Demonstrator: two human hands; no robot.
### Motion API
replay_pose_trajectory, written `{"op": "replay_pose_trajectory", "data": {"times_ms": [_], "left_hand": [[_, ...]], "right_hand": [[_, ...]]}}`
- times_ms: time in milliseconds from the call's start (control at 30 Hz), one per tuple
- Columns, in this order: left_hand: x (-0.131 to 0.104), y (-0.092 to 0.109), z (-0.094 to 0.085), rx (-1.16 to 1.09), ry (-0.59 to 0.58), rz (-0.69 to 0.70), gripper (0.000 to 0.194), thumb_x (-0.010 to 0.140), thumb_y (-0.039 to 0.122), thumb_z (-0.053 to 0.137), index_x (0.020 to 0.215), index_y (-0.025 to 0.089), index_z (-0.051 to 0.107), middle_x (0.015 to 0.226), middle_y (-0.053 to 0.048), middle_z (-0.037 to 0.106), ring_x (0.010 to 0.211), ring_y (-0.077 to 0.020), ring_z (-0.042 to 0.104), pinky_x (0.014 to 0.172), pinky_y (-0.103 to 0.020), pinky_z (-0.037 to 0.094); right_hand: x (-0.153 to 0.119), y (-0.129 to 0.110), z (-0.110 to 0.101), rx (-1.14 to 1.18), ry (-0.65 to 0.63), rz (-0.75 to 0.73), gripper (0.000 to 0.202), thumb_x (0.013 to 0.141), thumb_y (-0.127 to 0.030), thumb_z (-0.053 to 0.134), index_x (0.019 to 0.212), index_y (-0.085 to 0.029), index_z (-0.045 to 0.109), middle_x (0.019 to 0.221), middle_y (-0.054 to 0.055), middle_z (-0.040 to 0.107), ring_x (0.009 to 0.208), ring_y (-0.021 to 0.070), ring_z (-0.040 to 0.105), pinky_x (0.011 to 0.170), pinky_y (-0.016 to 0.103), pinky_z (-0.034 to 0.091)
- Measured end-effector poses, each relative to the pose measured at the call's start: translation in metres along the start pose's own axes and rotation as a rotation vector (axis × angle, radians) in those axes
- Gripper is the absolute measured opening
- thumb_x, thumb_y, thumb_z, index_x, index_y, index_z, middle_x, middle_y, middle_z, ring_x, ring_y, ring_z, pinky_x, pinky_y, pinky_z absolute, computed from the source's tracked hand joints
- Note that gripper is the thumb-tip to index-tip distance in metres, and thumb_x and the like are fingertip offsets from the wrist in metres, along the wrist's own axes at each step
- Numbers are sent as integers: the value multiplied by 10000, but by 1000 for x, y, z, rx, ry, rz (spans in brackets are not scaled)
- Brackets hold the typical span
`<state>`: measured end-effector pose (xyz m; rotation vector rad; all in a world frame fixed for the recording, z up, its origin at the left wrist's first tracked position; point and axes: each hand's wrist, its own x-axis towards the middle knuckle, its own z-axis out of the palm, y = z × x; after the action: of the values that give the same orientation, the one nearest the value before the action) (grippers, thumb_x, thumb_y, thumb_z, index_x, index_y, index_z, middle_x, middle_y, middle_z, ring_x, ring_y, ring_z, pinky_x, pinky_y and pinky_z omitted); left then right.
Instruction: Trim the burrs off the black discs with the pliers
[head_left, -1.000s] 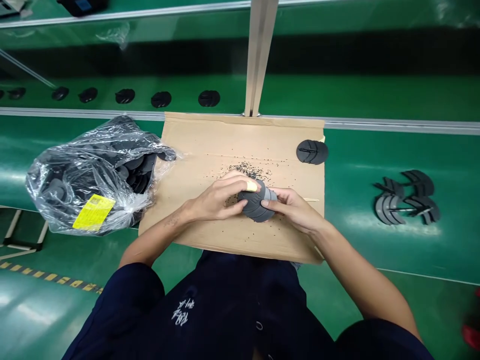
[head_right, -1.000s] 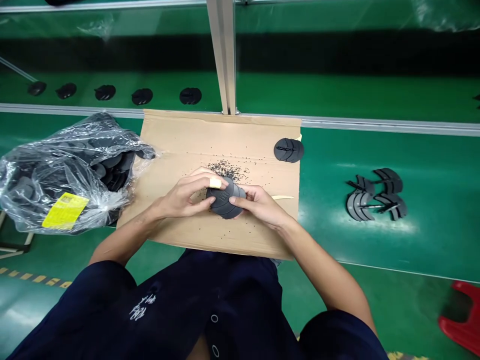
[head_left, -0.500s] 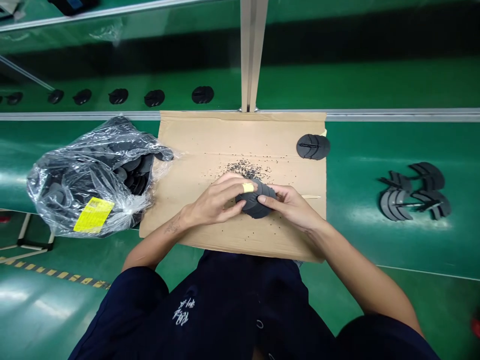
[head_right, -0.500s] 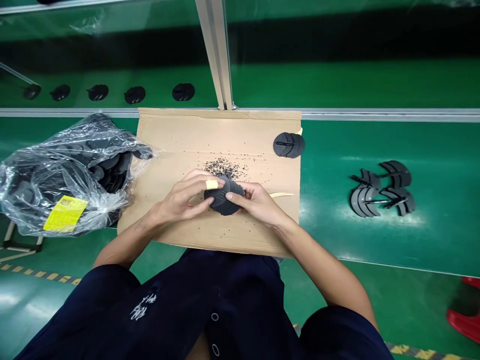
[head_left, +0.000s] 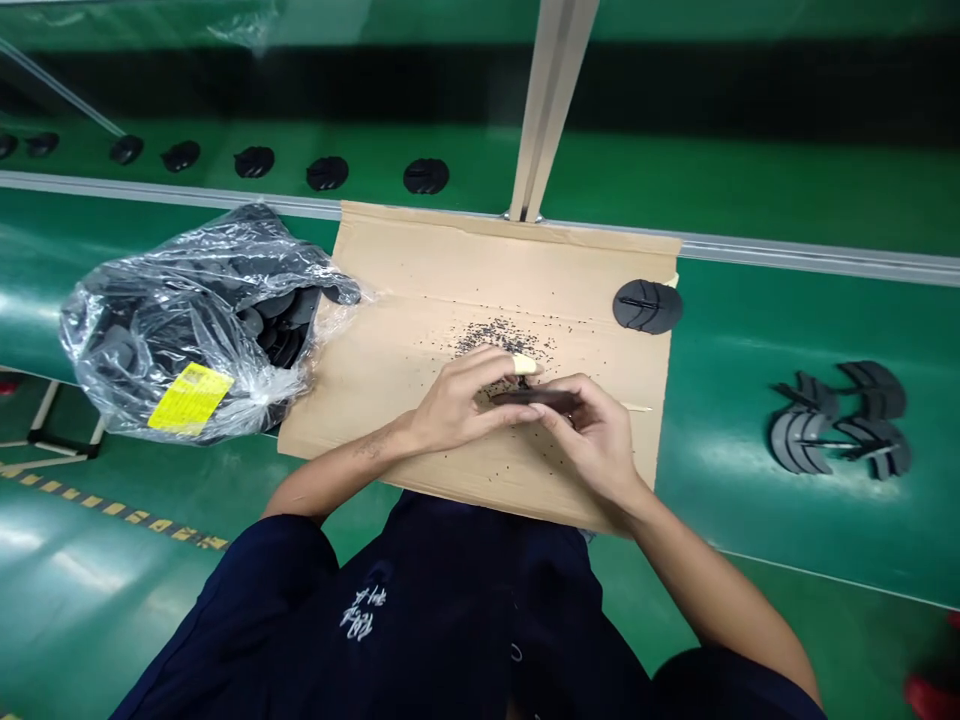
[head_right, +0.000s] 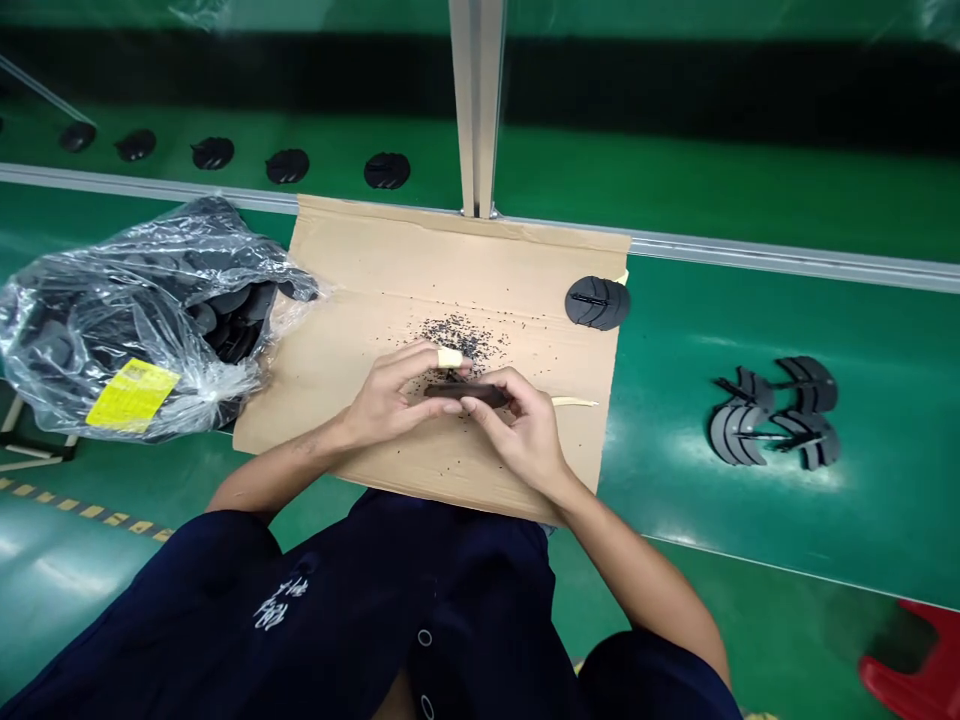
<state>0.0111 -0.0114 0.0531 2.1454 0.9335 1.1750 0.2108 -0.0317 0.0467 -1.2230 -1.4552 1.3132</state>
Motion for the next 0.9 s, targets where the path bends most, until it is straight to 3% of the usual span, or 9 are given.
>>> {"op": "replay_pose_trajectory", "data": {"times_ms": [100, 300, 600, 733, 900], "left_hand": [[2, 7, 3, -37, 51, 91, 263, 924, 330, 725, 1143, 191, 683, 935, -45, 743, 846, -143, 674, 766, -289, 568], [0, 11, -1, -75, 62, 110, 337, 887, 329, 768, 1178, 180, 688, 996, -67, 732, 891, -141, 690, 770, -280, 578], [2, 13, -2, -56, 20, 205, 254, 932, 349, 716, 1124, 189, 676, 971, -53, 725, 854, -139, 671, 762, -295, 580], [0, 14, 0, -41, 56, 240, 218, 991, 363, 627, 1115, 193, 683, 997, -63, 732, 892, -149, 697, 768, -308, 591], [-2, 14, 2, -50, 74, 220, 213, 949, 365, 693, 1073, 192, 701, 979, -57, 750, 856, -141, 707, 740, -296, 605]], "right_hand": [[-7, 0, 0, -11, -15, -123, 259, 891, -478, 728, 912, -230, 658, 987, 62, 750, 952, 217, 716, 873, 373, 596], [-11, 1, 0, -25, 20, -351, 70, 913, -257, 717, 954, -234, 665, 1059, 54, 778, 1018, 205, 752, 902, 360, 619], [-11, -2, 0, -109, 45, -466, 114, 887, -142, 707, 896, -229, 634, 994, 51, 789, 867, 181, 770, 779, 309, 643], [-12, -3, 2, -115, 36, -473, 131, 887, -142, 711, 875, -224, 610, 1005, 64, 793, 881, 184, 774, 751, 299, 643], [-13, -6, 2, -88, -6, -454, 124, 902, -137, 693, 889, -225, 608, 1040, 70, 794, 906, 181, 773, 754, 295, 640]]}}
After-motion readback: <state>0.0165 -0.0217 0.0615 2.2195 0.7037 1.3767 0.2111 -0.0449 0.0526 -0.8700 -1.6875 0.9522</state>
